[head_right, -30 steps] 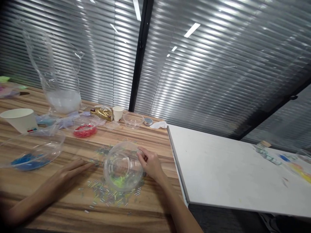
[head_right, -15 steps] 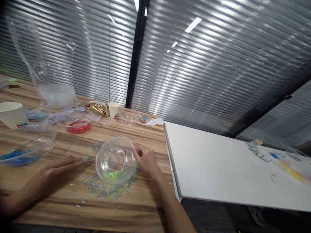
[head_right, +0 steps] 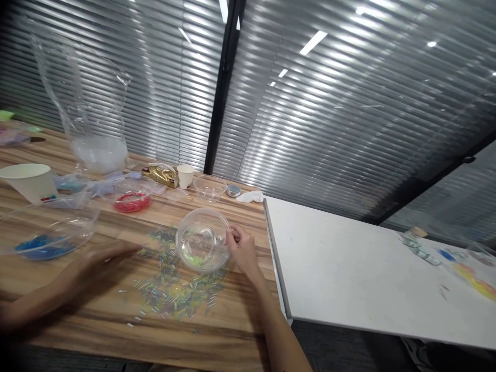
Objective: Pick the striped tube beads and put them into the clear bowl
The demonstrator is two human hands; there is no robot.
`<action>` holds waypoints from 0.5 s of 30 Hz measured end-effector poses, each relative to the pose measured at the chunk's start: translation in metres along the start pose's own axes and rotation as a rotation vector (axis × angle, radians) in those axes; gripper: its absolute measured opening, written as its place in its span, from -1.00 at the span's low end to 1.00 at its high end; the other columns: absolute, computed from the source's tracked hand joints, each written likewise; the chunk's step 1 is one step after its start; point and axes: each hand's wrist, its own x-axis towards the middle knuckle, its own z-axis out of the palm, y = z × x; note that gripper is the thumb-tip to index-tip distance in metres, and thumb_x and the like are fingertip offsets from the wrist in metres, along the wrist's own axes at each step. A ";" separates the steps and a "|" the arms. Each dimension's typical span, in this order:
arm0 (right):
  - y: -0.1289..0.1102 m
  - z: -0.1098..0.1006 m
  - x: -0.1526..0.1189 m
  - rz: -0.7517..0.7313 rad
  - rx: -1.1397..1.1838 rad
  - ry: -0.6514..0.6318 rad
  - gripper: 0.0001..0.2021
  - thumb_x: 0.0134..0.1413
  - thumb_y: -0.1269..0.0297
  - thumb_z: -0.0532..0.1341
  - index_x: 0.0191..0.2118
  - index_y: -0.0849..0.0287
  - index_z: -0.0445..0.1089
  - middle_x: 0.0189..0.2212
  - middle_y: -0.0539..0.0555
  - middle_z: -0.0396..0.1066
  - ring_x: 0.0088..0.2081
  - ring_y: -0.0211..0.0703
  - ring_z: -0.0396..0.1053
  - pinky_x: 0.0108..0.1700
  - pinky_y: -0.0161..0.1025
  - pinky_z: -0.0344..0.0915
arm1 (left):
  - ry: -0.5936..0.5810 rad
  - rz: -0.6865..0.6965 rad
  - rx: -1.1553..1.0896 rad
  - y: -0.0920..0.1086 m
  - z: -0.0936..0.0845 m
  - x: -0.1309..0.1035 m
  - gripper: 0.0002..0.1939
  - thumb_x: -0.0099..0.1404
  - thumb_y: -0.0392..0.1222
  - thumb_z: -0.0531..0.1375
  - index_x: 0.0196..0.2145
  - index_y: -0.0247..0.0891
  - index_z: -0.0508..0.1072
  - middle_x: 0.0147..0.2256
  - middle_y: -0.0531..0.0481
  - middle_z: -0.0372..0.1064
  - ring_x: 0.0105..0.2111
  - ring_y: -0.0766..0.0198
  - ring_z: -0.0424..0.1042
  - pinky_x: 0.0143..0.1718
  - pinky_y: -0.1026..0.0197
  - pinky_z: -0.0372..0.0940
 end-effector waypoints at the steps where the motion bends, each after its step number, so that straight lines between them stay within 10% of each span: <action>1: 0.000 0.000 0.000 0.002 0.000 0.020 -0.70 0.14 0.15 0.06 -0.19 0.28 0.37 -0.61 -0.02 0.34 -0.60 -0.26 0.27 -0.52 -0.35 0.21 | 0.025 -0.009 0.009 0.000 -0.002 0.010 -0.70 0.29 -0.26 0.00 -0.14 -0.25 0.48 -0.24 -0.06 0.51 -0.28 0.25 0.46 -0.21 0.22 0.31; 8: 0.000 0.001 0.001 0.003 -0.064 0.121 -0.69 0.11 0.17 0.05 -0.23 0.31 0.39 -0.63 0.01 0.35 -0.60 -0.24 0.28 -0.56 -0.36 0.19 | 0.095 -0.084 -0.056 -0.004 0.006 0.086 -0.70 0.22 -0.15 0.03 -0.31 -0.27 0.53 -0.32 -0.10 0.53 -0.32 0.17 0.47 -0.25 0.19 0.32; 15: -0.005 0.004 -0.001 -0.026 -0.168 0.186 -0.65 0.11 0.18 0.05 -0.17 0.34 0.42 -0.63 0.01 0.35 -0.61 -0.22 0.28 -0.53 -0.34 0.20 | 0.120 -0.429 -0.727 0.005 0.015 0.083 -0.67 0.14 0.01 0.19 -0.29 -0.32 0.49 -0.38 -0.09 0.51 -0.38 0.19 0.49 -0.25 0.14 0.39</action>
